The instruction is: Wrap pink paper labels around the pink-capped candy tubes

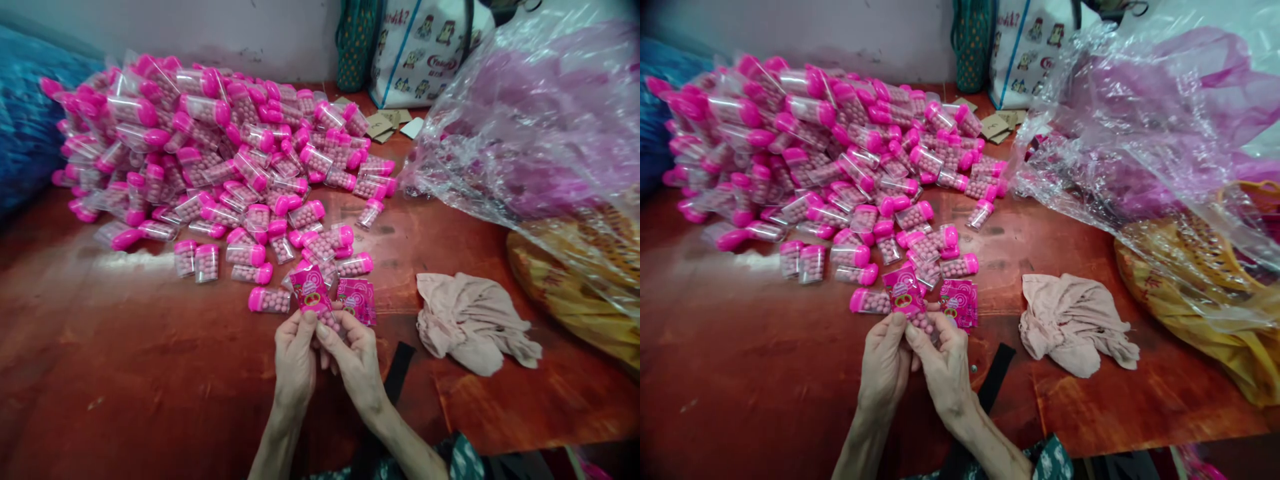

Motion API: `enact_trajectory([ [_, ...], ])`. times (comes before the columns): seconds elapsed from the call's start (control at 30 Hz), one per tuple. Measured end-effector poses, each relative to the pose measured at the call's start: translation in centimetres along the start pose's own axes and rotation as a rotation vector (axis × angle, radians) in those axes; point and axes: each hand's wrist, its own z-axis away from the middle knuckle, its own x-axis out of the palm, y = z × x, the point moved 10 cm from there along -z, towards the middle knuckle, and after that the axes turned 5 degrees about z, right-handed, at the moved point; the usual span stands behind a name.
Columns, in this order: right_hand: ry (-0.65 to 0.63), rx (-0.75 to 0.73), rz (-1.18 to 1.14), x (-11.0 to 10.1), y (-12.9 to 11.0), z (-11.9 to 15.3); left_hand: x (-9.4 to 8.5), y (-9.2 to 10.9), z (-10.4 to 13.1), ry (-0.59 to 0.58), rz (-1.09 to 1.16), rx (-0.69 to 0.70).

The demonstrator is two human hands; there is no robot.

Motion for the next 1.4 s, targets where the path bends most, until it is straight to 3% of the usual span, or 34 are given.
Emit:
enact_trajectory([
  [0.4,-0.101,0.111,-0.053,0.5,1.3,-0.3,0.1,0.4,0.2,-0.056,0.045,-0.021],
  [0.67,0.048,0.001,0.062,-0.6,-0.2,0.2,0.9,-0.3,0.6,-0.096,-0.004,-0.054],
  [0.87,-0.138,-0.045,0.118,0.6,-1.8,0.7,-0.1,0.5,0.5,-0.007,0.04,-0.033],
  [0.97,-0.151,-0.058,0.17,0.6,-2.0,1.0,0.1,0.2,0.7,-0.032,0.039,-0.069],
  [1.13,-0.049,-0.071,0.209,-0.4,-1.1,0.8,0.7,-0.8,1.8,-0.054,-0.009,-0.098],
  [1.4,-0.143,0.053,-0.018,0.0,1.1,0.3,1.4,-1.1,2.8,-0.158,-0.01,-0.11],
])
